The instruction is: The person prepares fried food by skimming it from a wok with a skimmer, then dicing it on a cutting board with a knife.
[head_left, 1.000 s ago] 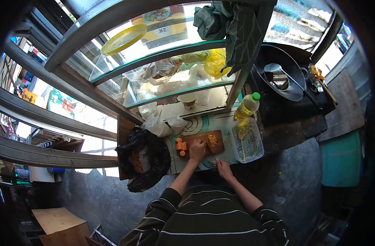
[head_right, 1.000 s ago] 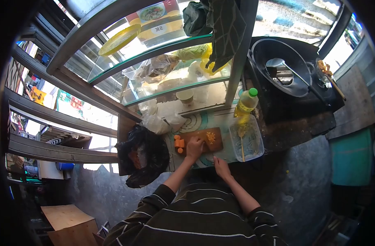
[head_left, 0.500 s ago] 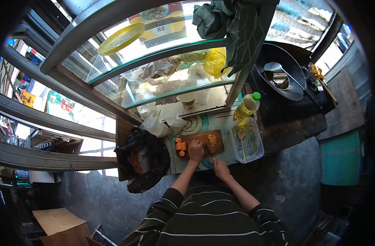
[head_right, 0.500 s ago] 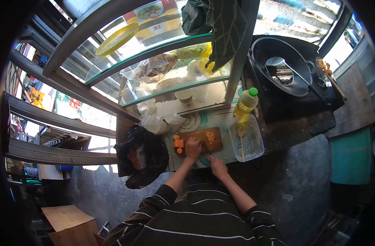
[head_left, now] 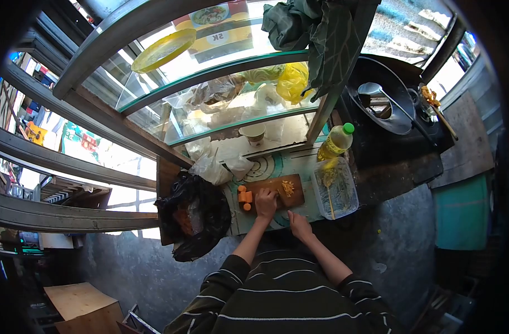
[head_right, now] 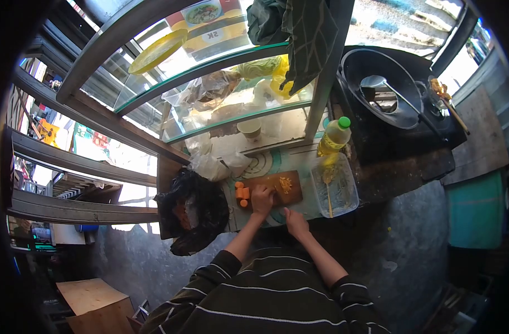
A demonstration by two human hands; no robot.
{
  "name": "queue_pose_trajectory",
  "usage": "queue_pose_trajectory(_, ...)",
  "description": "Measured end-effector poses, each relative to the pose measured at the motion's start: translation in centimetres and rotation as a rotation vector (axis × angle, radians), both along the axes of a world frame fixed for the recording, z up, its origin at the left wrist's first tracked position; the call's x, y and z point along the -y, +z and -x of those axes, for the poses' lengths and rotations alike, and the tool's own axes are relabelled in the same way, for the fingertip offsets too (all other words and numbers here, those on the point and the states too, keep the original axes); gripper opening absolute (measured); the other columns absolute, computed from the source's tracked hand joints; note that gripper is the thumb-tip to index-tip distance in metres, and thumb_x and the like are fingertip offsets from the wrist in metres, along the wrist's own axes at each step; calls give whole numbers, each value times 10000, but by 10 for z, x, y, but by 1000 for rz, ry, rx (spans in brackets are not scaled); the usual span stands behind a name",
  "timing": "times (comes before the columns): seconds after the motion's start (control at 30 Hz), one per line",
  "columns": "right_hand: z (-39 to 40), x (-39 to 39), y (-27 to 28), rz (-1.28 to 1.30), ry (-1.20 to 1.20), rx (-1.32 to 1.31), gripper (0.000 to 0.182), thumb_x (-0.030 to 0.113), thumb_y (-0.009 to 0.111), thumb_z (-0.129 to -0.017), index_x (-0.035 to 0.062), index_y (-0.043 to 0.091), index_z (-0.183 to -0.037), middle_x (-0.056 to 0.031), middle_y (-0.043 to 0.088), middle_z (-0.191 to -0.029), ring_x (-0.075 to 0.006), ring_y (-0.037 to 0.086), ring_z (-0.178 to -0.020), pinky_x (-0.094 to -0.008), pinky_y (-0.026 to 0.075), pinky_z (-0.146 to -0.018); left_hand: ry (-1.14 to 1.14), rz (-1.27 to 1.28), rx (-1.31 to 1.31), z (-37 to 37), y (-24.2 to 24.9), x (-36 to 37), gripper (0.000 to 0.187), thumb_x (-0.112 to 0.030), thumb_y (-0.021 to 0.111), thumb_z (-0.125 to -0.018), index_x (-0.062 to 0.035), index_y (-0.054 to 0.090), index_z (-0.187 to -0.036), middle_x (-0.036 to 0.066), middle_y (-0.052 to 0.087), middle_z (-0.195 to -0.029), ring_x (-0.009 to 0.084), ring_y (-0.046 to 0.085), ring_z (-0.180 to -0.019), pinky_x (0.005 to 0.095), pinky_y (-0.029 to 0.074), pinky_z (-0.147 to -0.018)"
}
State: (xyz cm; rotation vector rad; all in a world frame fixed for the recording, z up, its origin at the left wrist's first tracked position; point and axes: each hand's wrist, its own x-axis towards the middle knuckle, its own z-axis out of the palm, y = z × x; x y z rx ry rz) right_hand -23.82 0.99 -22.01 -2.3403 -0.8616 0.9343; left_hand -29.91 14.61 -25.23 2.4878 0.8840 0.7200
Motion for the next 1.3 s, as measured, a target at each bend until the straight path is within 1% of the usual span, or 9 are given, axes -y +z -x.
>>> queue_pose_trajectory(0.13, -6, -12, -9, -54, 10, 7, 530, 377, 263, -910, -33, 583, -806, -269, 567, -803, -435, 531, -801, -501, 411, -717, 41, 14, -92, 0, 5, 0, 83, -127, 641, -655, -69, 635, -714, 49, 529, -722, 231, 508, -754, 355, 379, -632)
queue_pose_trajectory(0.23, -5, -2, -3, -46, 9, -37, 529, 372, 271, -911, -53, 570, -813, -285, 554, -806, -443, 515, -824, -498, 392, -722, 68, 26, -131, 0, 7, -1, 92, -150, 645, -662, -75, 625, -712, 43, 520, -724, 230, 504, -768, 357, 371, -637)
queue_pose_trajectory(0.37, 4, 6, 3, -40, -24, -6, 527, 377, 269, -911, -46, 569, -815, -283, 554, -807, -444, 510, -828, -497, 390, -720, 42, 45, -97, 1, 4, -1, 83, -126, 639, -665, -64, 624, -719, 58, 514, -720, 234, 509, -748, 356, 381, -628)
queue_pose_trajectory(0.43, -2, -1, -1, 57, -5, -1, 527, 380, 269, -911, -43, 571, -825, -277, 556, -808, -440, 509, -838, -492, 389, -723, 29, 54, -61, 1, 3, -1, 80, -113, 636, -666, -58, 626, -722, 67, 513, -720, 237, 512, -741, 356, 389, -629)
queue_pose_trajectory(0.57, -6, -12, -8, -61, -28, 11, 527, 382, 261, -909, -15, 594, -815, -272, 564, -796, -435, 528, -814, -503, 408, -724, -2, 41, -17, 3, 5, 5, 75, -58, 615, -666, -33, 630, -735, 91, 518, -718, 256, 528, -732, 355, 431, -639)
queue_pose_trajectory(0.8, 2, 1, -3, 35, -10, 36, 516, 380, 276, -906, -13, 597, -811, -275, 566, -785, -434, 533, -803, -504, 416, -704, 14, 82, -26, 3, 8, 6, 95, -24, 600, -667, -22, 635, -755, 101, 530, -727, 261, 543, -734, 347, 451, -641)
queue_pose_trajectory(1.07, -2, -2, 2, -37, -1, 10, 542, 390, 267, -910, -33, 587, -803, -282, 559, -777, -437, 526, -809, -491, 413, -716, 30, 103, -16, 3, 11, 3, 79, -44, 614, -665, -27, 631, -741, 93, 551, -742, 255, 549, -742, 344, 455, -644)
queue_pose_trajectory(1.23, -3, -7, -2, 66, -13, -5, 537, 393, 277, -906, -37, 582, -799, -284, 555, -789, -441, 513, -834, -493, 402, -727, 22, 134, -11, 2, 9, 2, 79, -45, 611, -666, -32, 630, -742, 97, 552, -730, 260, 550, -741, 347, 455, -649)
queue_pose_trajectory(1.3, -4, -12, -5, 13, -22, -5, 538, 396, 279, -905, -34, 584, -796, -284, 557, -787, -440, 517, -830, -494, 404, -728, 32, 154, -8, 3, 8, 1, 72, -87, 615, -682, -40, 626, -736, 112, 548, -743, 291, 549, -730, 377, 444, -635)
